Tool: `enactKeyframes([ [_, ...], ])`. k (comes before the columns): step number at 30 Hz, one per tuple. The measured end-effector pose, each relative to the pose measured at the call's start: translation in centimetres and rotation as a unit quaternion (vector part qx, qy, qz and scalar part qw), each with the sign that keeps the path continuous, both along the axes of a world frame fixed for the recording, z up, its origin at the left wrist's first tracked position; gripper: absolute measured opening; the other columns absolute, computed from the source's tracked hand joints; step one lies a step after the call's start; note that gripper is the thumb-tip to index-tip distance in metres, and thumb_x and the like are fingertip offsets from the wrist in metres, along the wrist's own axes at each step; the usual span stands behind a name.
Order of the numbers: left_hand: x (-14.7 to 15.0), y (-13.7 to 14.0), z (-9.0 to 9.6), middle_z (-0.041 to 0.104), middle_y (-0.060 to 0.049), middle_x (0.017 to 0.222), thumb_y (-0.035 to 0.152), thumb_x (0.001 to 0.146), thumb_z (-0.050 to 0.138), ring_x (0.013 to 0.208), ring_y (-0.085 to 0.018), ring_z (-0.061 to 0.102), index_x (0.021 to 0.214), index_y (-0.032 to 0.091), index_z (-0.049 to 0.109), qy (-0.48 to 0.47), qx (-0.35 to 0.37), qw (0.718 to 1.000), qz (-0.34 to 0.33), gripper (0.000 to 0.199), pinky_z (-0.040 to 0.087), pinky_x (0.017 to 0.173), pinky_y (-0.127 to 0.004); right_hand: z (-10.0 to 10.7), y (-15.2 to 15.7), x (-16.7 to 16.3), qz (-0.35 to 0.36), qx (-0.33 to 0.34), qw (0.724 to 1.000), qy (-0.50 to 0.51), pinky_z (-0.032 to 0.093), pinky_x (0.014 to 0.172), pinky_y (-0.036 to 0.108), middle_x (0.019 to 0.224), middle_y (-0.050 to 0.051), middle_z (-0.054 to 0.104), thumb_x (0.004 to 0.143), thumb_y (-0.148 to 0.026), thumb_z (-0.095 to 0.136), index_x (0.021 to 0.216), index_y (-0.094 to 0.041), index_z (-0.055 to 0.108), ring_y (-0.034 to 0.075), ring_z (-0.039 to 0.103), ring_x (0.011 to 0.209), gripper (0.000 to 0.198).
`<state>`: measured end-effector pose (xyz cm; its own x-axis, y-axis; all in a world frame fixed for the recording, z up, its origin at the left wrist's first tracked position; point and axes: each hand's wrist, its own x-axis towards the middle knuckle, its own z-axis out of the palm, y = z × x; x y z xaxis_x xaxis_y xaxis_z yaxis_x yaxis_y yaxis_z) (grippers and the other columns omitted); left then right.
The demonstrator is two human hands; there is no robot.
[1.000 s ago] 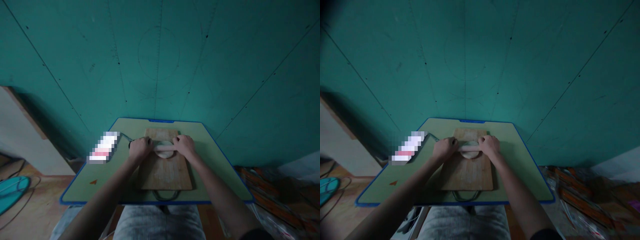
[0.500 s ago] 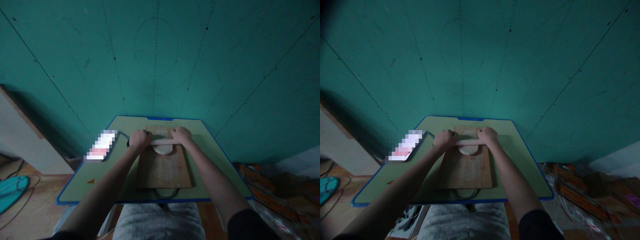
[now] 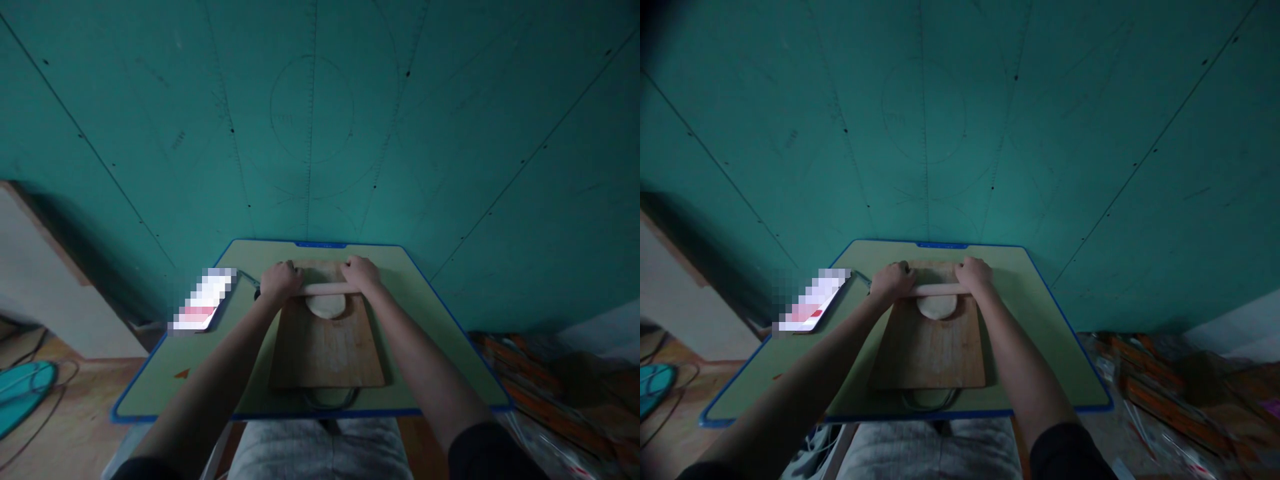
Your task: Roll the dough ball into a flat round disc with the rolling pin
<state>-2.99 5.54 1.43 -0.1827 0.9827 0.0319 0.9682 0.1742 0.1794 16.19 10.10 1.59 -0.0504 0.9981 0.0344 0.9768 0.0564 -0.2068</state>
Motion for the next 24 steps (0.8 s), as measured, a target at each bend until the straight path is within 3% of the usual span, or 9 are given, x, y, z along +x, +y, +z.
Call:
enactKeyframes([
  [6, 0.5, -2.1, -0.2, 0.062, -0.020, 0.117, 0.034, 0.093, 0.034, 0.111, -0.033, 0.059, 0.118, 0.012, 0.061, 0.037, 0.045, 0.998, -0.003, 0.043, 0.046, 0.089, -0.042, -0.3, -2.4, 0.4, 0.037, 0.032, 0.999, -0.003, 0.043, 0.089, 0.035, 0.116, 0.014, 0.064, 0.091, -0.029, 0.045, 0.109, -0.018, 0.063, 0.025, 0.059, 0.108, 0.028],
  [11, 0.7, -5.2, -0.5, 0.063, -0.017, 0.111, 0.036, 0.095, 0.035, 0.107, -0.032, 0.058, 0.116, 0.013, 0.061, 0.073, 0.081, 0.992, -0.060, 0.041, 0.044, 0.086, -0.042, -0.7, -5.4, 0.9, 0.084, 0.053, 0.995, -0.009, 0.038, 0.097, 0.034, 0.117, 0.014, 0.062, 0.092, -0.027, 0.045, 0.114, -0.016, 0.060, 0.024, 0.055, 0.111, 0.029],
  [17, 1.2, -8.1, -0.5, 0.064, -0.016, 0.110, 0.042, 0.098, 0.032, 0.104, -0.031, 0.058, 0.109, 0.014, 0.064, 0.086, 0.118, 0.985, -0.089, 0.043, 0.043, 0.084, -0.041, -2.0, -8.3, 1.8, 0.111, 0.106, 0.988, -0.008, 0.037, 0.096, 0.034, 0.111, 0.013, 0.065, 0.096, -0.024, 0.041, 0.108, -0.017, 0.062, 0.025, 0.054, 0.110, 0.025],
  [21, 1.3, -8.8, -0.2, 0.065, -0.015, 0.105, 0.039, 0.098, 0.032, 0.102, -0.032, 0.058, 0.104, 0.015, 0.066, 0.075, 0.117, 0.985, -0.107, 0.042, 0.045, 0.081, -0.041, -2.7, -9.3, 2.2, 0.145, 0.141, 0.979, -0.008, 0.036, 0.098, 0.035, 0.116, 0.012, 0.064, 0.098, -0.024, 0.037, 0.107, -0.018, 0.062, 0.025, 0.054, 0.111, 0.027],
  [24, 1.5, -8.2, 0.1, 0.066, -0.016, 0.107, 0.035, 0.096, 0.033, 0.107, -0.034, 0.057, 0.103, 0.013, 0.066, 0.087, 0.104, 0.985, -0.102, 0.040, 0.045, 0.083, -0.043, -2.6, -9.0, 2.2, 0.123, 0.132, 0.984, -0.003, 0.037, 0.098, 0.036, 0.116, 0.013, 0.064, 0.097, -0.023, 0.037, 0.110, -0.017, 0.062, 0.025, 0.054, 0.111, 0.029],
])
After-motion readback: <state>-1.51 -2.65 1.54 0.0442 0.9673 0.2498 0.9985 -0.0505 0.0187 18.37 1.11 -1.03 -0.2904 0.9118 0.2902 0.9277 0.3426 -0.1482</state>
